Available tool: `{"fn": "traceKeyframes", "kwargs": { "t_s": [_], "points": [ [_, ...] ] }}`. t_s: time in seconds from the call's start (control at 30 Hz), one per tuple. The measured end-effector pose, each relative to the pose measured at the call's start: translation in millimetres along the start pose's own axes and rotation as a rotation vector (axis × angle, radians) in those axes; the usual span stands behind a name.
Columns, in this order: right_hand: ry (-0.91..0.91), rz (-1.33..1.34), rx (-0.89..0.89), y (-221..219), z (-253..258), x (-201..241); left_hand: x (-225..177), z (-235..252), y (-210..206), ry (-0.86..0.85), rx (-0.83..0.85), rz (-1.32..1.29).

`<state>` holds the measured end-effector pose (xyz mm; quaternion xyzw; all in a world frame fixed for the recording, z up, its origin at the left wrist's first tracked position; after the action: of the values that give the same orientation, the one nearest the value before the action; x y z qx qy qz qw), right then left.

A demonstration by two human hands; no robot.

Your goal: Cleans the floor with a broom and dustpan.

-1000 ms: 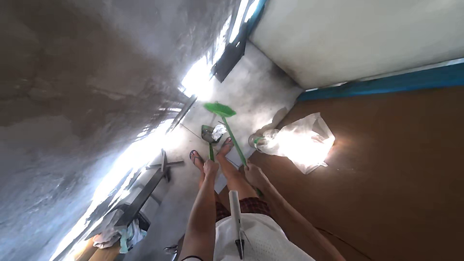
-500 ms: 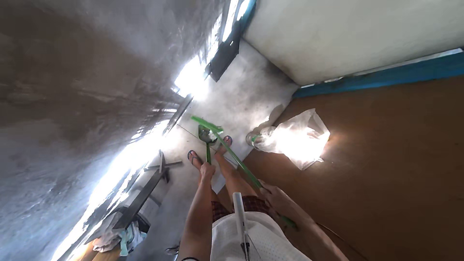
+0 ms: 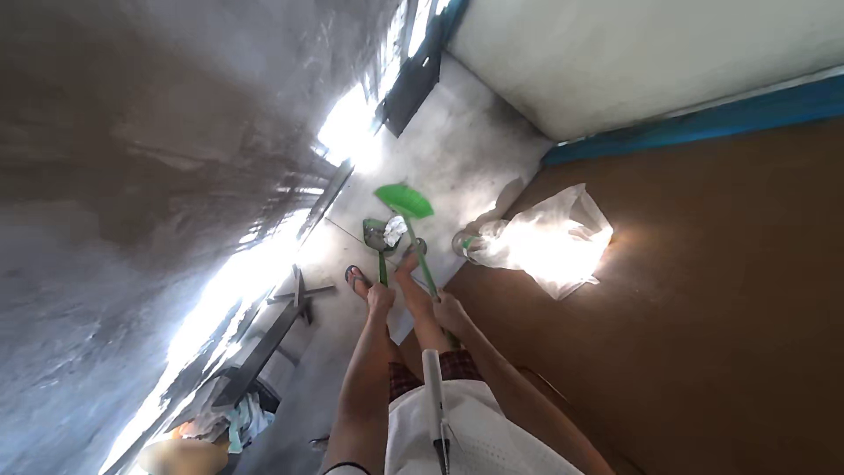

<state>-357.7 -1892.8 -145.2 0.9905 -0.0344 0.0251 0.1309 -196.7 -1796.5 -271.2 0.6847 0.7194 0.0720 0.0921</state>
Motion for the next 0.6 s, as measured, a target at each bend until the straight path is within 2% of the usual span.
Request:
{"fn": "traceKeyframes", "kwargs": {
  "t_s": [0.13,0.27,0.6],
  "points": [
    [0.047,0.099,0.12,-22,-5,-21,2,0,1,-0.029,-0.009,-0.004],
    [0.054,0.084,0.179,-27,-12,-45,-3,-6,-2,-0.052,-0.023,0.02],
    [0.057,0.014,0.261,-39,-63,-54,23,5,-3,-0.07,-0.054,-0.029]
  ]
}}
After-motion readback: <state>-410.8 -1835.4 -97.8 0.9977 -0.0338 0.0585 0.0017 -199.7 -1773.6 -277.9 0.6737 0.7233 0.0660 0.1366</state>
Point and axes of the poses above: each hand's wrist, its own z-axis towards the middle knuckle, its own y-axis out of the back of the hand, x = y × z, the point moved 5 cm from there along z, towards the middle knuckle, and after that the axes turned 15 degrees about -z, right-handed, at the moved point
